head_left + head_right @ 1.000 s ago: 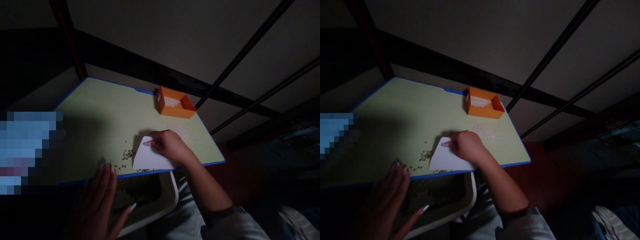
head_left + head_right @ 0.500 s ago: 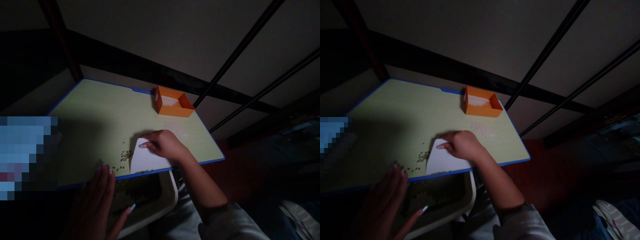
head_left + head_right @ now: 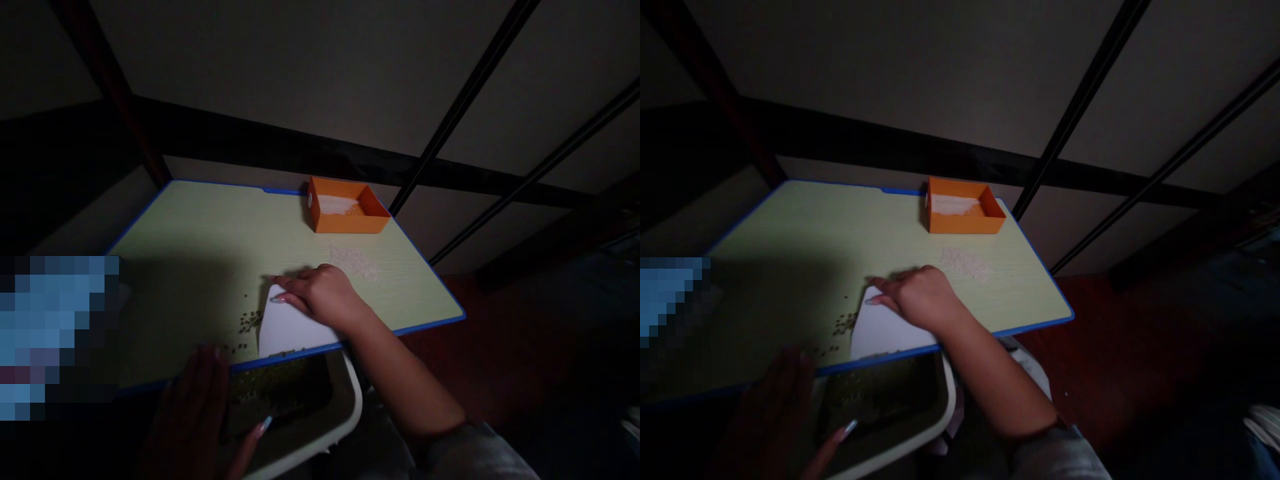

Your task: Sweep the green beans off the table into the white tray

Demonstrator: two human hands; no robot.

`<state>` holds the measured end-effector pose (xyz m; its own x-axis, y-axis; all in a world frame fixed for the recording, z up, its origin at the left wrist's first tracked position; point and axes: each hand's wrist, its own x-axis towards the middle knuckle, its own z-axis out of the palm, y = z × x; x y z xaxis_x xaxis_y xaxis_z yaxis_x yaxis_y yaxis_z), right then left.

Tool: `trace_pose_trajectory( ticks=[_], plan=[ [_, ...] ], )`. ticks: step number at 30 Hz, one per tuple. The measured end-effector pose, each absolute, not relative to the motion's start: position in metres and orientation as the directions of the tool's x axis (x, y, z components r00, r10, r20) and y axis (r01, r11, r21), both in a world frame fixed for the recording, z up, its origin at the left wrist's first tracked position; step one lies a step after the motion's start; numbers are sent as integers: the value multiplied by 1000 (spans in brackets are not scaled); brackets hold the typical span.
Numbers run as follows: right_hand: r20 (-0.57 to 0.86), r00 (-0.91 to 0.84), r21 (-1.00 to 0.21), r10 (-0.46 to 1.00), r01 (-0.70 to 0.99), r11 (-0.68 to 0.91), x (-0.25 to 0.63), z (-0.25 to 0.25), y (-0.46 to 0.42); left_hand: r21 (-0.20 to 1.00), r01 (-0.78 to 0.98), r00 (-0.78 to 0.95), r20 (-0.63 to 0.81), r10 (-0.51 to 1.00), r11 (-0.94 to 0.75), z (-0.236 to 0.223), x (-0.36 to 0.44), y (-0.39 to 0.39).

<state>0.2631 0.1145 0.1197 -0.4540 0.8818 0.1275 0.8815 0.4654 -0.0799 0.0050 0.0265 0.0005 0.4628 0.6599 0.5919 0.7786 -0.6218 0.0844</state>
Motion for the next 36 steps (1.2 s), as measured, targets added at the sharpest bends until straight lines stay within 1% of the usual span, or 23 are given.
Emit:
trace_pose_trajectory(
  ticks=[8, 12, 17, 25, 30, 36],
  plan=[
    [93, -437, -135, 895, 885, 446, 262, 122, 117, 105, 785, 459, 564, 687, -610, 2, 6, 28],
    [99, -436, -157, 894, 881, 447, 263, 122, 118, 126, 790, 448, 548, 706, -599, -1, 5, 29],
    [96, -429, -157, 898, 884, 440, 263, 123, 118, 92, 790, 460, 563, 687, -605, 0, 7, 29],
    [113, -396, -207, 911, 887, 412, 262, 121, 118, 123, 790, 437, 575, 692, -601, -2, 8, 29],
    [106, -385, -213, 917, 892, 399, 260, 120, 119, 145, 791, 420, 579, 699, -595, -3, 11, 29],
    [96, -352, -184, 931, 913, 364, 258, 122, 116, 134, 768, 446, 589, 674, -626, -1, 10, 30]
  ],
)
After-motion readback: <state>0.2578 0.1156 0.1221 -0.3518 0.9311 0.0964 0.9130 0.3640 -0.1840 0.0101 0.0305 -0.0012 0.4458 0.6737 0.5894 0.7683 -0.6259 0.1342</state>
